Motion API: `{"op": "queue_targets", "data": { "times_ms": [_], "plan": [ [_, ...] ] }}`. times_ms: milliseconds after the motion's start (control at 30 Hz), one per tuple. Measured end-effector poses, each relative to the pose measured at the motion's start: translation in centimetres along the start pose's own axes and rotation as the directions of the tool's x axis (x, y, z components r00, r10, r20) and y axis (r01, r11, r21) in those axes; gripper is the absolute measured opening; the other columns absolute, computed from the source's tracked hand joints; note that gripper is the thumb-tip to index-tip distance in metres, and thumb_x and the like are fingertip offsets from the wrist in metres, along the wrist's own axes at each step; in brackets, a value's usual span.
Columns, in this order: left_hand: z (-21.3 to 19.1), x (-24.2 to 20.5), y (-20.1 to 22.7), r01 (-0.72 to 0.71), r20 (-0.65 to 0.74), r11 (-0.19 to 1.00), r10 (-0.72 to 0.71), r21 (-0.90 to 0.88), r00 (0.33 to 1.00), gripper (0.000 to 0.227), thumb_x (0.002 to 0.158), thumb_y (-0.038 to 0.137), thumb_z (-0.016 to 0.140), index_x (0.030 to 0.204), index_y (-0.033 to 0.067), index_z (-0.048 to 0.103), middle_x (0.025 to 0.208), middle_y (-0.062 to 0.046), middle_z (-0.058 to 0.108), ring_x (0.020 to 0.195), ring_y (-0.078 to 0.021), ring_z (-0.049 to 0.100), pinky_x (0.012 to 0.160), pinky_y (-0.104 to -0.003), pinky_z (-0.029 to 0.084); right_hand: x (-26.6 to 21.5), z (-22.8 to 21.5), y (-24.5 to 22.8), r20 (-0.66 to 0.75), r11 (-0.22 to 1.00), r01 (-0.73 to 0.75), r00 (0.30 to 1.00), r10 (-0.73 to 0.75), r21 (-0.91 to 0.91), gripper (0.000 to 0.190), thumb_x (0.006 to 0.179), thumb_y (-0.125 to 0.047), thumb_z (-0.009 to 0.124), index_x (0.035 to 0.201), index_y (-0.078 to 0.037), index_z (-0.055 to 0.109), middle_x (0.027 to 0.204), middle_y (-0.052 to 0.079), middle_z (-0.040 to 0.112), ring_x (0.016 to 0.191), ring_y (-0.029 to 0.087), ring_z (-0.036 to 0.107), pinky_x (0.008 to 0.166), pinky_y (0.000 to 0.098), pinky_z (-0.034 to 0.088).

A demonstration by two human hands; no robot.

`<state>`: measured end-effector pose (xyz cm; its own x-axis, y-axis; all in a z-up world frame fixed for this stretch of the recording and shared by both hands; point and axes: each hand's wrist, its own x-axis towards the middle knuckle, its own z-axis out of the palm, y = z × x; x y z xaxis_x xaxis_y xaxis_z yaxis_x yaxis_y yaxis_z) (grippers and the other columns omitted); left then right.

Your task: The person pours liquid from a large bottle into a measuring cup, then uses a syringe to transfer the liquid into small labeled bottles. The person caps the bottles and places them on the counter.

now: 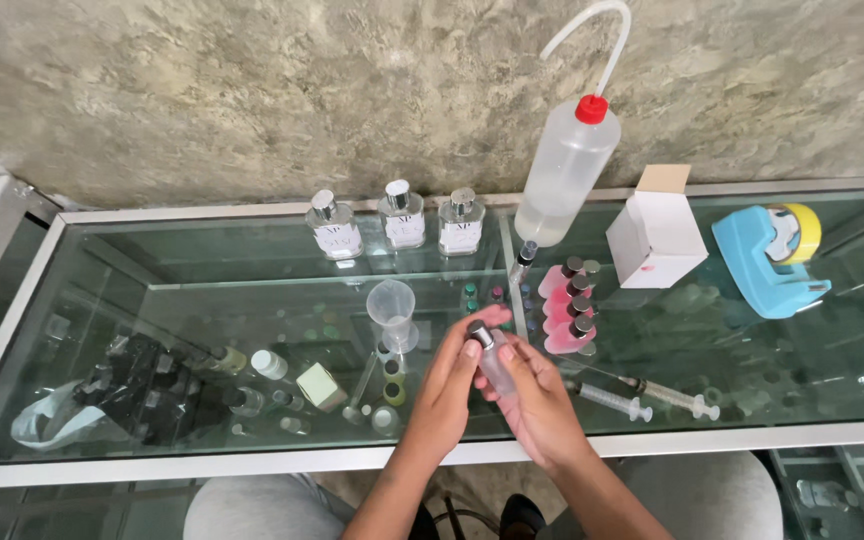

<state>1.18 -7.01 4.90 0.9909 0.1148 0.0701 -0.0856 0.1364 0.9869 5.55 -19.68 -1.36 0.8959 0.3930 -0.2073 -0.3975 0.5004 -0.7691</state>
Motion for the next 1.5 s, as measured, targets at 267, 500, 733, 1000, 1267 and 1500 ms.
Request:
{"op": "queue_targets", "data": {
  "times_ms": [267, 500, 733, 1000, 1267, 1500],
  "plan": [
    [-0.8, 1.6, -1.7, 0.181, 0.013, 0.946, -0.185, -0.270, 0.983, 0.039, 0.101, 0.030, 0.051, 0.123, 0.0031, 0.069, 0.117, -0.011, 0.076, 0.046, -0.0101, 0.046, 0.038, -0.024, 0.048, 0.3, -1.0, -0.2, 0.101, 0.971, 0.016, 0.995, 0.009, -0.239, 0.030, 0.100, -0.016, 0.056, 0.117, 0.008, 0.065, 0.089, 0.023, 0.070, 0.067, 0.031, 0.067, 0.060, 0.0400, 0.054],
    [-0.9, 2.1, -4.8, 0.105, -0.166, 0.930, -0.172, -0.352, 0.971, 0.007, 0.093, 0.010, 0.070, 0.096, 0.0049, 0.070, 0.113, -0.017, 0.079, 0.057, -0.0071, 0.056, 0.040, -0.020, 0.039, -0.1, 0.0, -0.8, 0.139, 0.846, 0.099, 0.990, -0.030, -0.524, 0.021, 0.098, -0.018, 0.061, 0.114, -0.004, 0.060, 0.094, 0.009, 0.070, 0.084, 0.018, 0.072, 0.085, 0.0326, 0.058],
    [-0.2, 1.5, -4.0, 0.090, -0.235, 0.941, -0.173, -0.326, 0.956, 0.019, 0.092, 0.014, 0.071, 0.094, 0.0100, 0.052, 0.107, -0.018, 0.080, 0.047, -0.0057, 0.049, 0.035, -0.021, 0.036, -0.5, 0.9, -1.5, 0.156, 0.775, 0.128, 0.987, -0.039, -0.618, 0.010, 0.100, -0.014, 0.060, 0.104, -0.007, 0.055, 0.100, 0.005, 0.065, 0.078, 0.015, 0.066, 0.078, 0.0305, 0.056],
    [-0.8, 1.4, -3.0, 0.122, -0.054, 0.935, -0.148, -0.333, 0.988, 0.041, 0.100, 0.024, 0.056, 0.136, 0.0057, 0.060, 0.131, -0.014, 0.072, 0.057, -0.0088, 0.047, 0.045, -0.023, 0.048, -0.2, 0.2, -1.2, 0.115, 0.876, 0.036, 0.993, 0.023, -0.481, 0.019, 0.101, -0.016, 0.056, 0.115, -0.004, 0.053, 0.083, 0.010, 0.064, 0.072, 0.019, 0.064, 0.069, 0.0348, 0.059],
    [-0.7, 1.3, -4.0, 0.094, -0.131, 0.897, -0.166, -0.432, 0.977, 0.039, 0.090, 0.006, 0.072, 0.127, -0.0011, 0.062, 0.109, -0.019, 0.075, 0.053, -0.0149, 0.057, 0.037, -0.028, 0.050, -0.6, 0.2, -1.2, 0.152, 0.867, 0.073, 0.988, 0.002, -0.492, 0.011, 0.099, -0.014, 0.059, 0.100, -0.007, 0.051, 0.078, 0.010, 0.066, 0.069, 0.019, 0.065, 0.066, 0.0337, 0.057],
    [-1.5, 0.9, -4.6, 0.149, 0.108, 0.895, -0.113, -0.421, 0.988, 0.044, 0.101, 0.029, 0.050, 0.135, 0.0028, 0.061, 0.113, -0.015, 0.064, 0.061, -0.0138, 0.048, 0.046, -0.032, 0.058, -0.4, -0.7, -0.4, 0.117, 0.917, 0.069, 0.993, -0.024, -0.393, 0.030, 0.096, -0.008, 0.057, 0.125, -0.005, 0.051, 0.080, 0.015, 0.066, 0.060, 0.020, 0.058, 0.053, 0.0331, 0.051]
  ]
}}
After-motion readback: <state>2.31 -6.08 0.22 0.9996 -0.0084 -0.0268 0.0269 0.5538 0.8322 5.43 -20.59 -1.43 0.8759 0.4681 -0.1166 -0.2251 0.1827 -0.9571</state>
